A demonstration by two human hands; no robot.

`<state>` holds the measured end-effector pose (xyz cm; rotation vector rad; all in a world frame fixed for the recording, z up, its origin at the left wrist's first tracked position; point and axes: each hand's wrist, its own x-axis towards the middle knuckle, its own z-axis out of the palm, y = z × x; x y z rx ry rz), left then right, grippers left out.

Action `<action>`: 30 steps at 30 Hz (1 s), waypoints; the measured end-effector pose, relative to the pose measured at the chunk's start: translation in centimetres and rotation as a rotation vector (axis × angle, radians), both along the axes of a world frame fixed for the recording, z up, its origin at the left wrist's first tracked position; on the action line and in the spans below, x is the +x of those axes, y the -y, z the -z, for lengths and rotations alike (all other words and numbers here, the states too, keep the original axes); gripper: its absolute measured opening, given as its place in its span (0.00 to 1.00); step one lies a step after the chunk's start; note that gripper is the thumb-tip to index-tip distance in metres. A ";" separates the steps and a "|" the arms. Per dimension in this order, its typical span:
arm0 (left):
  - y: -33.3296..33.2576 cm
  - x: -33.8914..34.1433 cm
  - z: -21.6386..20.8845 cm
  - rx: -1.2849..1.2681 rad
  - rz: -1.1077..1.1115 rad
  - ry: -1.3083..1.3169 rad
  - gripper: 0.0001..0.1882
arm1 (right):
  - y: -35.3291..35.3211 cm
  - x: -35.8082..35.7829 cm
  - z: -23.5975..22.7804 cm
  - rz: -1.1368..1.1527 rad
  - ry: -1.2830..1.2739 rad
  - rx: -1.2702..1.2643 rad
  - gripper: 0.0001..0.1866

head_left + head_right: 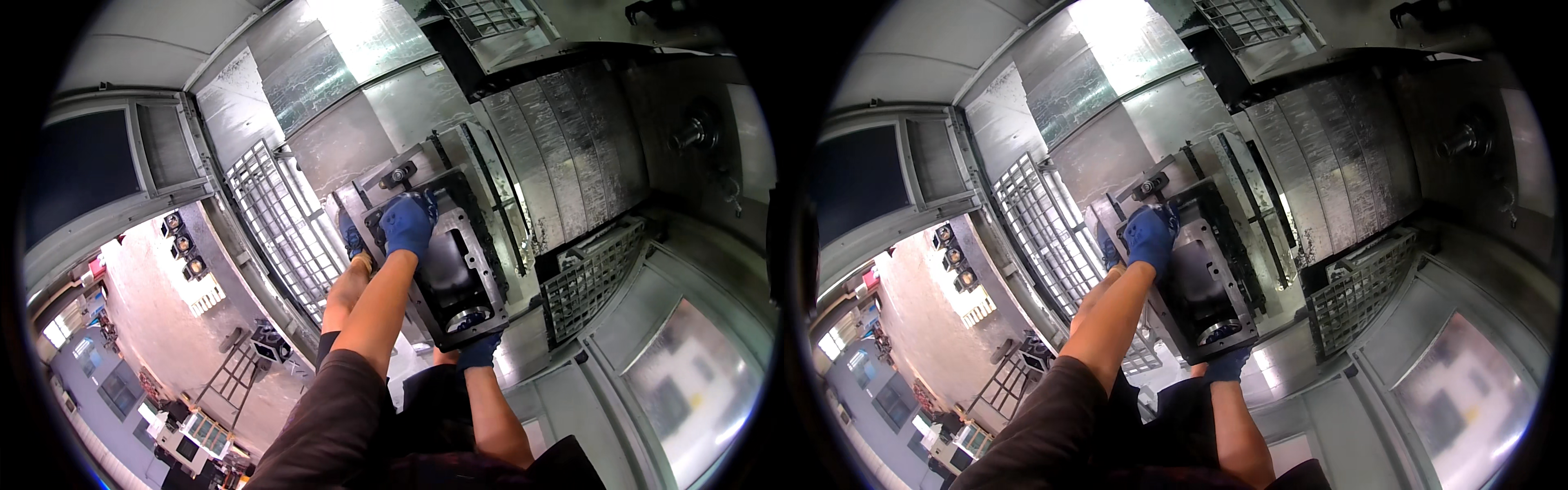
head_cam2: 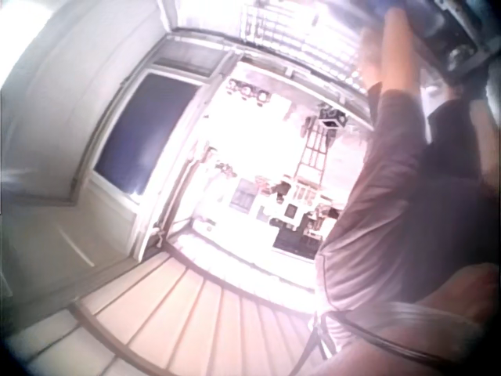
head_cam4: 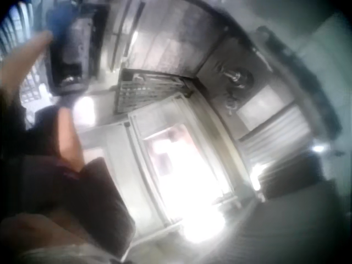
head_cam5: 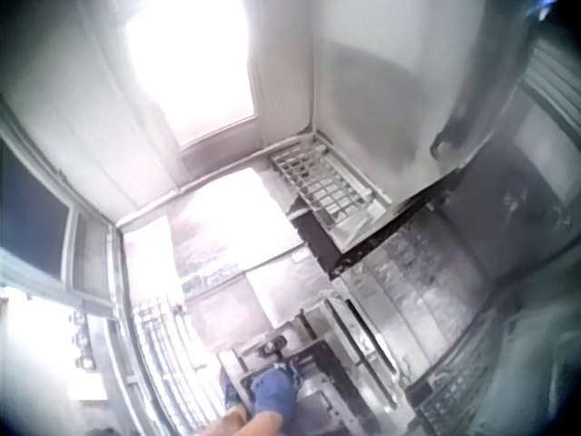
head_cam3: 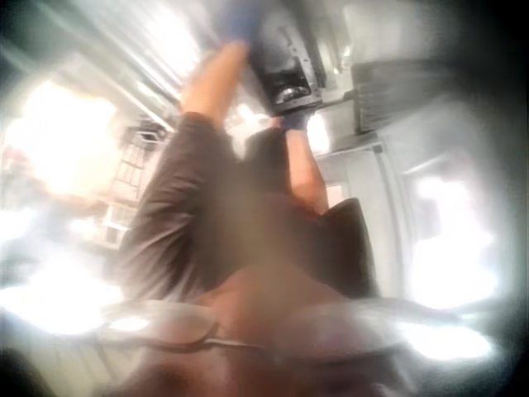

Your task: The person lifts a large black metal housing from a pallet, carries it into a machining chamber, uses an air nozzle to clean the workpiece and the mounting surface, and then positions and bolts the housing onto the fixture.

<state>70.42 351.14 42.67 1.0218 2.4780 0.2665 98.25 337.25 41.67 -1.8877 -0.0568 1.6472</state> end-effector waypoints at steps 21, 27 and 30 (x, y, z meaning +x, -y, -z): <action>0.0 0.0 1.5 -0.021 -0.057 0.087 0.22 | -4.6 -6.0 -6.1 0.017 0.189 -0.160 0.18; 0.6 0.2 1.8 0.034 0.034 0.041 0.19 | -1.4 -3.3 -2.8 0.155 0.177 -0.098 0.14; 0.7 0.2 2.3 0.000 0.087 0.029 0.17 | -0.2 -2.6 -1.9 -0.134 0.224 -0.043 0.14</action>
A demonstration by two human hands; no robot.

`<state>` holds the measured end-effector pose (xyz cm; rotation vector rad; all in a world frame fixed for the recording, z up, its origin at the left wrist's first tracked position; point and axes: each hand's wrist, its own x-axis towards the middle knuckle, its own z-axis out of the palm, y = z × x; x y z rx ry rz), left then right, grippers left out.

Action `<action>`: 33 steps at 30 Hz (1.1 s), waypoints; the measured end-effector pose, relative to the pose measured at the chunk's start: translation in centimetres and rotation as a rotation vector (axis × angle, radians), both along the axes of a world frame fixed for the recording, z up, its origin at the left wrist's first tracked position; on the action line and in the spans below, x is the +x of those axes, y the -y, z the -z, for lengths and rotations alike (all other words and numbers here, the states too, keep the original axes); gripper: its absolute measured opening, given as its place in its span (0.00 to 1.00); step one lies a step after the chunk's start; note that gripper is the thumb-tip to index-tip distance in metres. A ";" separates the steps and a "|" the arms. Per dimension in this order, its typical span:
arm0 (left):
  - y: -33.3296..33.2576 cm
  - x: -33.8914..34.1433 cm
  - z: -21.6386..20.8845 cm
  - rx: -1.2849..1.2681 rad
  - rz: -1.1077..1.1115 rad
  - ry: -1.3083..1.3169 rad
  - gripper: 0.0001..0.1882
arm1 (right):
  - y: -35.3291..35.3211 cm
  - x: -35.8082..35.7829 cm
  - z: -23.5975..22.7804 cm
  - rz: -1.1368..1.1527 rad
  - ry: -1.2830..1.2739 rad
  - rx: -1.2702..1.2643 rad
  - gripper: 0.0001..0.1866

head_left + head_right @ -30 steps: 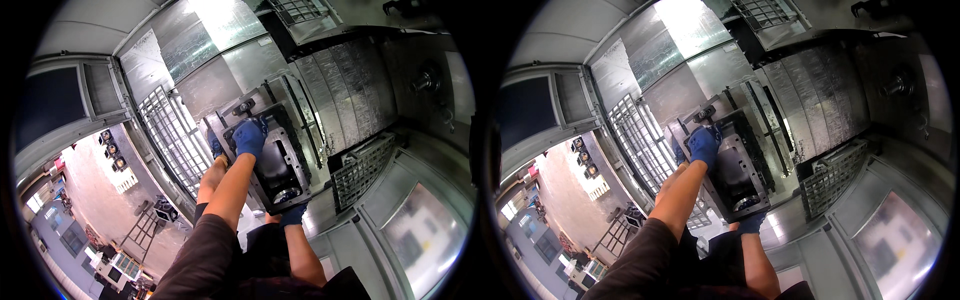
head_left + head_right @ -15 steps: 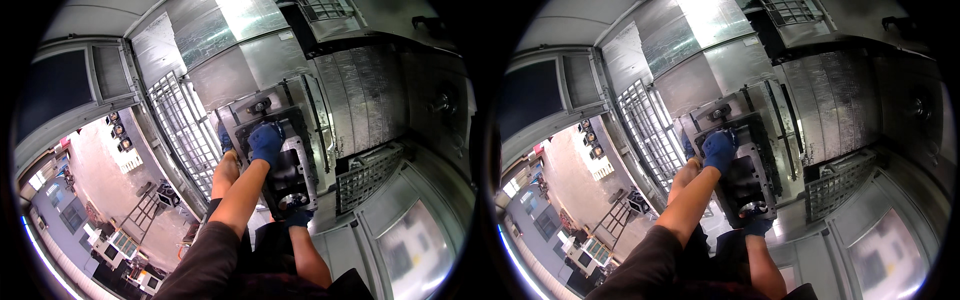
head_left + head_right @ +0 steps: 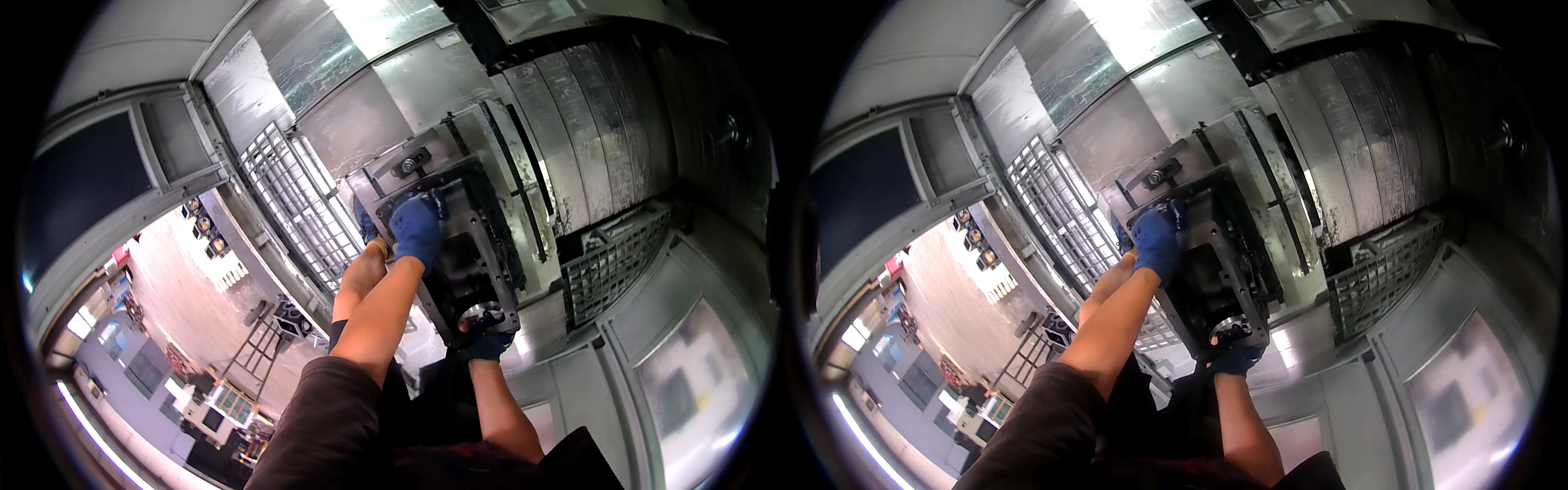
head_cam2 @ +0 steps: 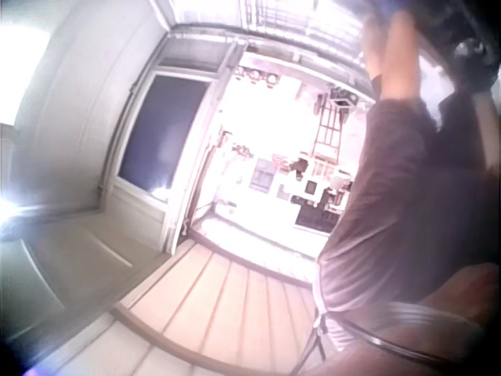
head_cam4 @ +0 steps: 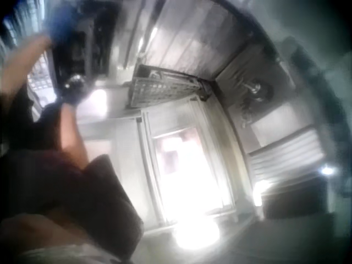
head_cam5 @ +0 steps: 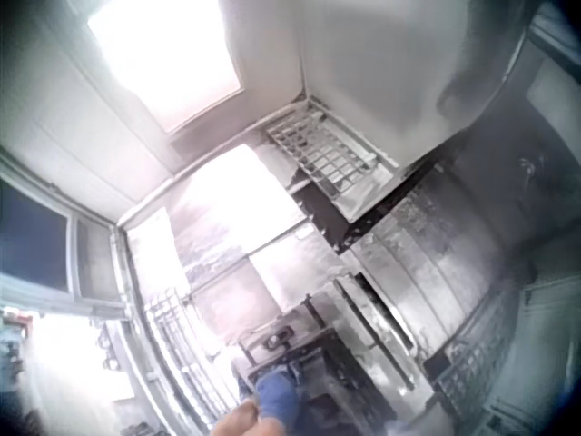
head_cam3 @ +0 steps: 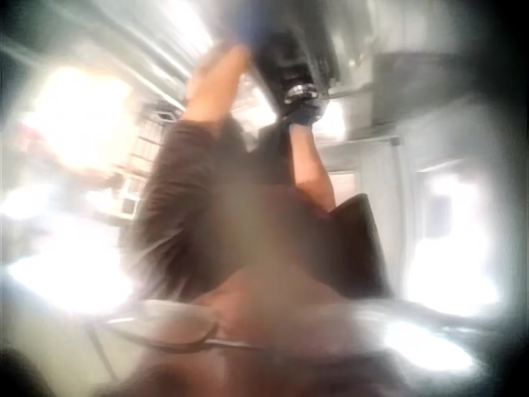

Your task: The person lifts a large black metal housing from a pallet, carries it into a machining chamber, uses an air nozzle to clean the workpiece and the mounting surface, and then positions and bolts the housing onto the fixture.

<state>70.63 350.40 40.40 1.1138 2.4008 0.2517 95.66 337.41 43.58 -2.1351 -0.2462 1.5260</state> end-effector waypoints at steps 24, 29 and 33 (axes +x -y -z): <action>-0.7 0.0 -0.1 -0.036 -0.024 -0.023 0.15 | -3.5 -1.8 -1.7 0.564 -0.286 -0.003 0.19; -0.3 -0.1 -0.7 0.030 0.024 -0.044 0.16 | -2.3 -1.2 -1.6 0.526 -0.349 0.063 0.17; -0.7 0.1 -1.8 0.051 0.017 -0.015 0.19 | -2.4 -1.6 -1.4 0.604 -0.271 0.013 0.16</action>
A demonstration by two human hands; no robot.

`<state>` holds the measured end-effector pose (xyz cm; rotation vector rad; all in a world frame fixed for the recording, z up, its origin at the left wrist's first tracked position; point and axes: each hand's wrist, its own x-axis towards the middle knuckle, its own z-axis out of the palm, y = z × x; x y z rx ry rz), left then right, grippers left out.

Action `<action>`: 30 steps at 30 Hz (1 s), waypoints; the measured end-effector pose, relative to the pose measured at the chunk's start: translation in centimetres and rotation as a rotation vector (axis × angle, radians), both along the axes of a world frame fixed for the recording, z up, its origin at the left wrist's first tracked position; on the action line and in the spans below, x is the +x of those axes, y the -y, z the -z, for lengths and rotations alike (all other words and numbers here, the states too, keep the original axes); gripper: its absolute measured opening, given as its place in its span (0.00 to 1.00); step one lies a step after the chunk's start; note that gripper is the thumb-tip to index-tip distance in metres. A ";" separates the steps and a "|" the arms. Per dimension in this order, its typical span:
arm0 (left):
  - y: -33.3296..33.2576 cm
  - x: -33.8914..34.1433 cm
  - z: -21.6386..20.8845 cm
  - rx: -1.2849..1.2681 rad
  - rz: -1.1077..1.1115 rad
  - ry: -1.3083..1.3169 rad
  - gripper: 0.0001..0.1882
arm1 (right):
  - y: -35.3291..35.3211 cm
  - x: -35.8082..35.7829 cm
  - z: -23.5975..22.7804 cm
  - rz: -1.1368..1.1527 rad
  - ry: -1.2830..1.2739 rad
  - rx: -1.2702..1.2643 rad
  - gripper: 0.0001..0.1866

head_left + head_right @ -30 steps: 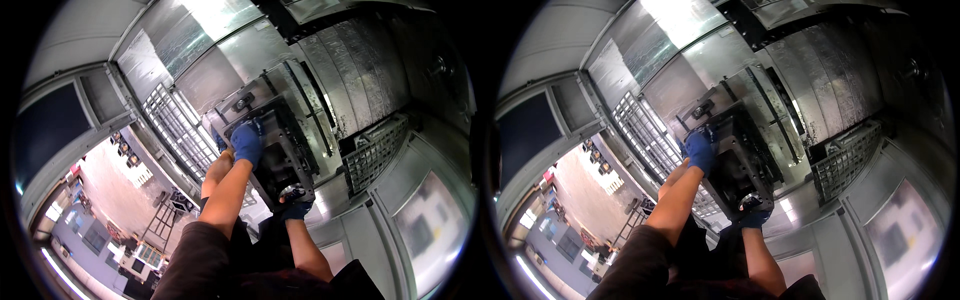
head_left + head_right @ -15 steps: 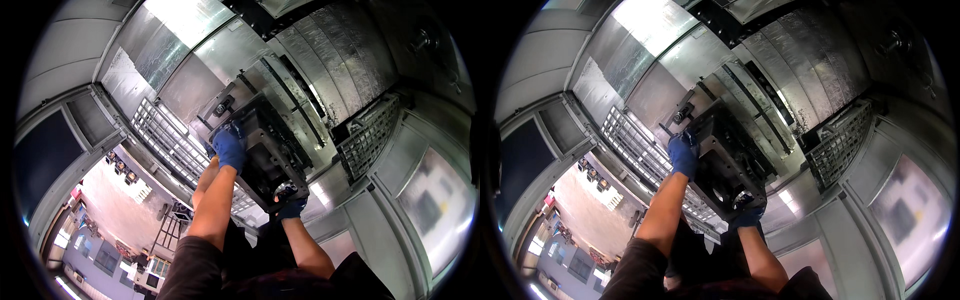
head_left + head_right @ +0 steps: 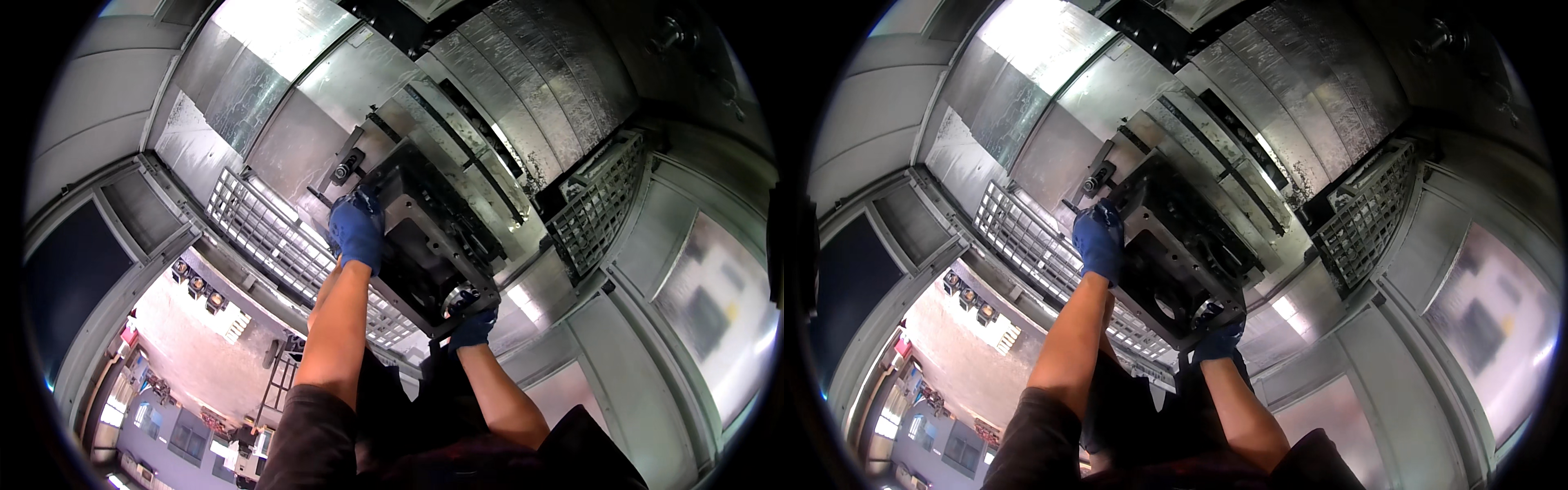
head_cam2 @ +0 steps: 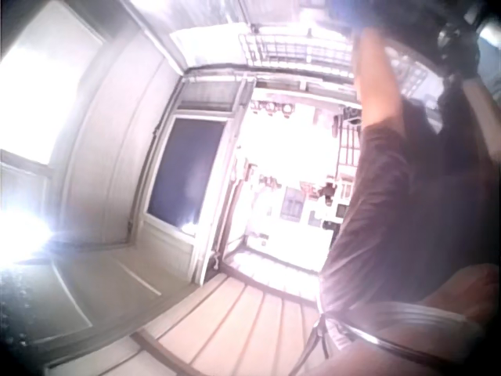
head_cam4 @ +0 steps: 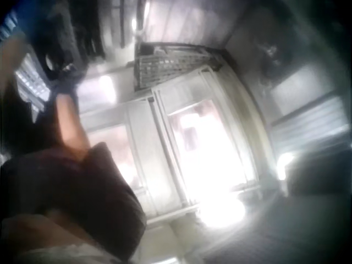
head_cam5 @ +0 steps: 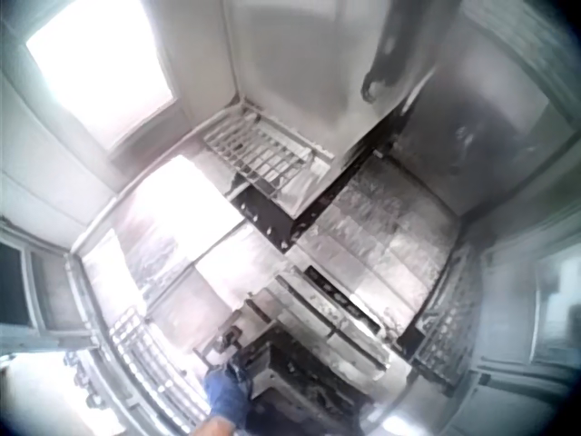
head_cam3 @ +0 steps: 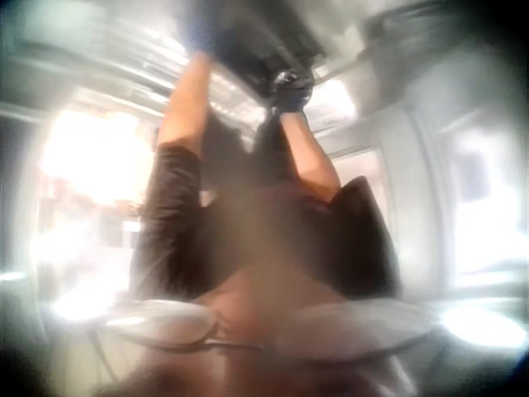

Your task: The person lifts a large black metal housing from a pallet, carries it into a machining chamber, uses an air nozzle to clean the workpiece and the mounting surface, and then positions and bolts the housing onto the fixture.

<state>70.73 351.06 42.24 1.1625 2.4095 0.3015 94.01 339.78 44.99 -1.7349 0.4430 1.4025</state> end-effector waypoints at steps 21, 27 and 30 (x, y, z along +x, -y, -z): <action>0.8 -1.0 1.6 -0.110 0.031 -0.041 0.23 | 11.1 6.6 6.6 -0.203 -0.286 0.266 0.16; 1.0 0.0 2.7 -0.004 0.055 -0.045 0.22 | 6.3 5.1 6.2 -0.066 -0.290 0.203 0.19; 2.1 -1.1 3.7 0.068 0.071 -0.074 0.22 | 2.8 2.8 2.9 0.093 -0.313 0.155 0.19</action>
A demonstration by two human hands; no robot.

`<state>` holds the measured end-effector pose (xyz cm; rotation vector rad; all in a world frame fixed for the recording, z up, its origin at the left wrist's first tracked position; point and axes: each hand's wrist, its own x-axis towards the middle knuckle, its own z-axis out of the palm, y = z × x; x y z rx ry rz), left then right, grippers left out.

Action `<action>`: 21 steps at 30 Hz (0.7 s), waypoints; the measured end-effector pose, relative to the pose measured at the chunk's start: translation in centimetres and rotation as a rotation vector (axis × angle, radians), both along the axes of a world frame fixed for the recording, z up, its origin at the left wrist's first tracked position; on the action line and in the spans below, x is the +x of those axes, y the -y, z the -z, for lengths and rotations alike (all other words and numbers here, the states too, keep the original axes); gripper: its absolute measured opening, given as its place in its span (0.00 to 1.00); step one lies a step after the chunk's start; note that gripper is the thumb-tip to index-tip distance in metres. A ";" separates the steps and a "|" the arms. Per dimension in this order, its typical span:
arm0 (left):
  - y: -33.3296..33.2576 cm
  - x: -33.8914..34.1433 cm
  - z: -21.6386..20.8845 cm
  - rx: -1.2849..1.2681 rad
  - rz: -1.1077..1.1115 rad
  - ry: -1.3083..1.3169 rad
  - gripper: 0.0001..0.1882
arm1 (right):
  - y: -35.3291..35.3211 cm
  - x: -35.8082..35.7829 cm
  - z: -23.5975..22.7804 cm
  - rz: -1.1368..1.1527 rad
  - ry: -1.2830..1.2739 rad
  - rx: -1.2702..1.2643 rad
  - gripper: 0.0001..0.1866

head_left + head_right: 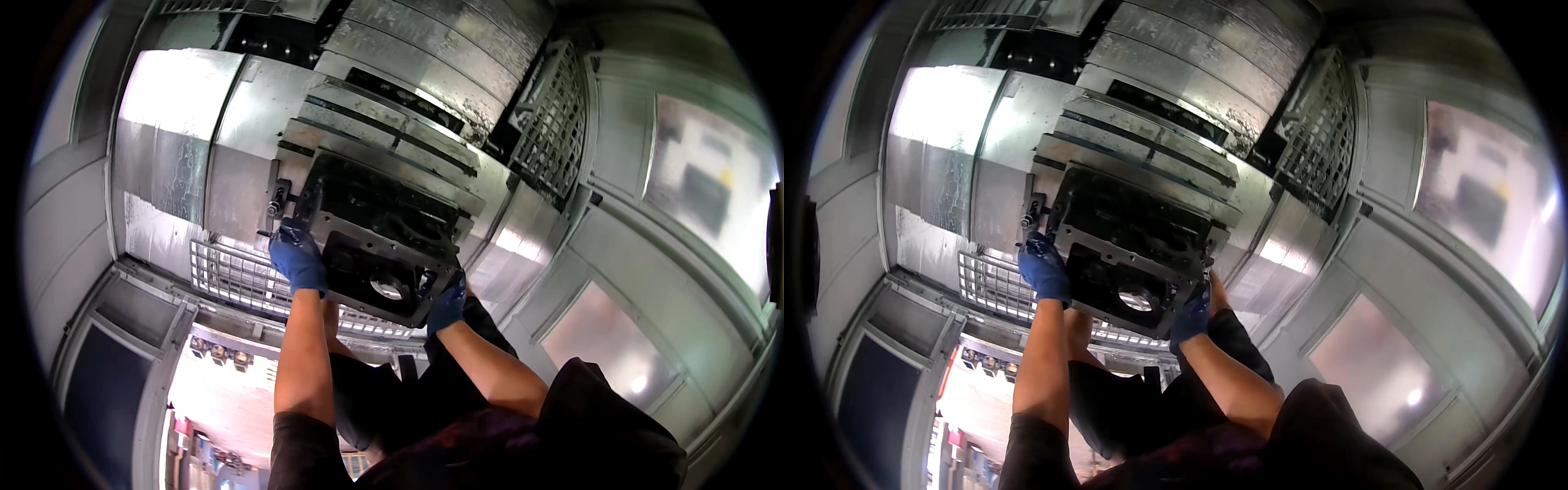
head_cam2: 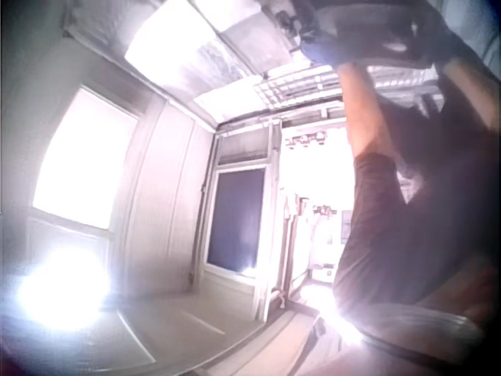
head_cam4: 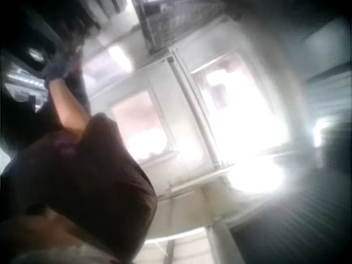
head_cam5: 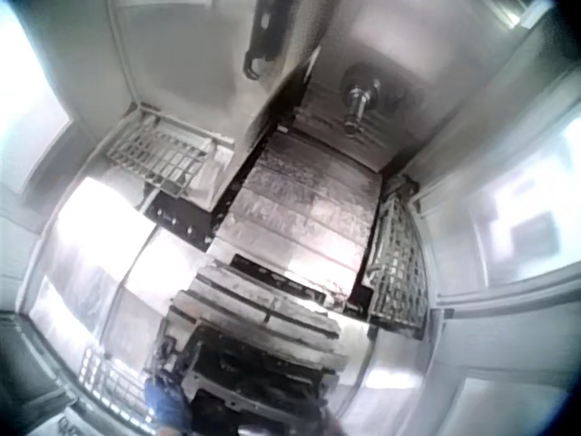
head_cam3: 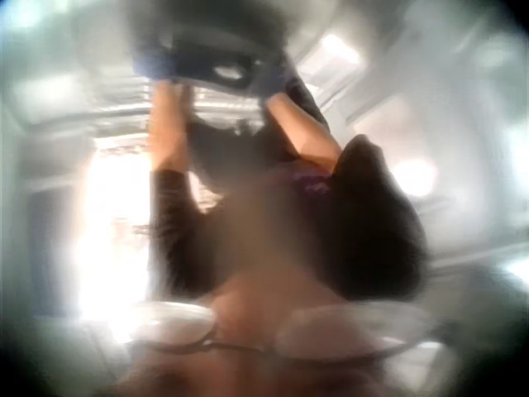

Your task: The person lifts a large black metal housing from a pallet, carries it into a machining chamber, uses an air nozzle to clean the workpiece and the mounting surface, and then positions and bolts the housing onto the fixture.

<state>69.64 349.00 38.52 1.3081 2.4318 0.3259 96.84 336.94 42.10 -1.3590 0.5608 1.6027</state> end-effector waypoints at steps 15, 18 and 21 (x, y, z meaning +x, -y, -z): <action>-2.1 1.1 -3.8 -0.153 -0.462 0.557 0.23 | 6.7 -2.7 -0.1 -0.083 0.315 0.420 0.28; -0.6 -1.5 -0.7 0.076 0.198 0.335 0.11 | 1.6 -2.8 -3.9 0.173 0.187 0.130 0.19; -0.5 -3.1 -0.6 -0.009 0.361 0.244 0.10 | 0.8 -3.1 -3.7 -0.032 0.314 0.041 0.16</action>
